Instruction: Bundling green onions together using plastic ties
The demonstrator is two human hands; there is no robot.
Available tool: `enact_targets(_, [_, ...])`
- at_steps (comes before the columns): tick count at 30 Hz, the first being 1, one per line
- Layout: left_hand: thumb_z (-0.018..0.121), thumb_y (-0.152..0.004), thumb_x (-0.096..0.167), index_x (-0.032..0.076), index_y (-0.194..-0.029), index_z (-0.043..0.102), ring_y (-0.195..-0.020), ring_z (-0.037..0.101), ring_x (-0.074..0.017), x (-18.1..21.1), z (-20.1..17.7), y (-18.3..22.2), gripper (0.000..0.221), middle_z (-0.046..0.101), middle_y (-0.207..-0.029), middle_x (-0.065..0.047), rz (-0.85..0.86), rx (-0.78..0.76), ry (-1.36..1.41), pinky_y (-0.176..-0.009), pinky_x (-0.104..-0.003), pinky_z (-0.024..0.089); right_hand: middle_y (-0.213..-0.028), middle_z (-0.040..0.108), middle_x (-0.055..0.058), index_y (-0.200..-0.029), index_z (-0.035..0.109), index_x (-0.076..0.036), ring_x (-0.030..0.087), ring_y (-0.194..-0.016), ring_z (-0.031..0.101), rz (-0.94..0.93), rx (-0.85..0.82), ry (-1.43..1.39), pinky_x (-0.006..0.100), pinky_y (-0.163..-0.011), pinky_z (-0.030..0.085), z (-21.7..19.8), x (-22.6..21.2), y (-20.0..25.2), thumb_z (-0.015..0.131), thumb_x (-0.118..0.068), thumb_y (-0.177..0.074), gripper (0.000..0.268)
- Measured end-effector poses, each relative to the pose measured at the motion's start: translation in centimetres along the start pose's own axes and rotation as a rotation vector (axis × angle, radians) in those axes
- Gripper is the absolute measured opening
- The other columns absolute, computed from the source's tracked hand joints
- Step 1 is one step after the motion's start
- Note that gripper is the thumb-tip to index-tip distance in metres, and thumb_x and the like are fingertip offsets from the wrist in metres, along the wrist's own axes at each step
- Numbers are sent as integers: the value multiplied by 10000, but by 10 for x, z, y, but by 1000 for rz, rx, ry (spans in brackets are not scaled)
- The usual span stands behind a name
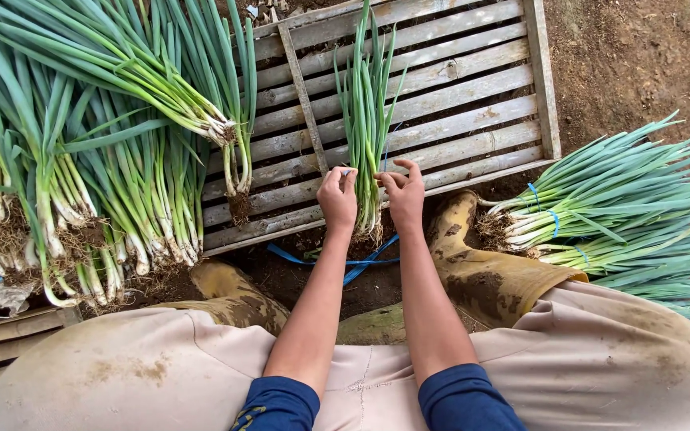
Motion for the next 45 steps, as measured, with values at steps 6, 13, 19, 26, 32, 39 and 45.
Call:
enact_targets(6, [774,-919,180,155,-870,742,-742,740,-249,15,-4,4,64,721,-770,-37,76,-73,37,-678,-331,614,-950,802,70,-1106,699,-61,90,-774,735,136,8,-33,162,-619,561,16,7,0,722,-111,-956,160])
enact_targets(13, [793,-891,220,218,-843,761,-765,722,-222,26,-5,-8,58,697,-779,8,198,-168,0,-713,-344,590,-754,771,-33,-943,820,-257,59,-634,695,-2,75,320,252,-546,588,18,46,-21,772,-182,-889,104])
enact_targets(19, [850,-821,219,194,-809,789,-816,674,-270,38,-12,-20,67,654,-858,-28,288,-219,0,-750,-380,565,-714,732,70,-1006,819,-119,95,-600,623,-7,-19,101,279,-535,632,24,11,0,709,-47,-918,157])
enact_targets(26, [841,-843,263,217,-851,803,-868,657,-272,16,3,-22,60,654,-945,-18,236,-267,55,-798,-391,559,-678,715,29,-976,819,-129,56,-514,561,28,-68,61,225,-480,566,23,20,-4,727,-114,-935,102])
enact_targets(32, [497,-1088,289,277,-1244,673,-921,710,-295,26,-3,-15,236,729,-1034,-79,8,-584,117,-884,-466,556,-681,656,48,-966,774,-56,86,-553,613,96,-62,-29,226,-528,586,15,22,-2,653,-160,-1015,167])
enact_targets(39, [440,-1087,161,211,-1339,590,-950,719,-367,31,7,-23,297,769,-1002,-110,174,-846,-30,-895,-523,547,-645,655,81,-960,758,-63,133,-519,671,105,-106,102,261,-536,573,-2,26,-6,725,-176,-979,119])
enact_targets(45, [442,-1086,212,200,-1217,623,-879,715,-323,22,15,-27,224,759,-847,-62,89,-796,28,-863,-484,561,-761,697,149,-912,771,-41,201,-545,706,-80,-66,317,290,-479,592,-9,23,-12,851,-65,-818,125])
Point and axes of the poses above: each hand's wrist, its own y-axis away from the middle knuckle, its own z-axis out of the palm, x = y × z, the point moved 4 cm from there along -y, towards the middle knuckle
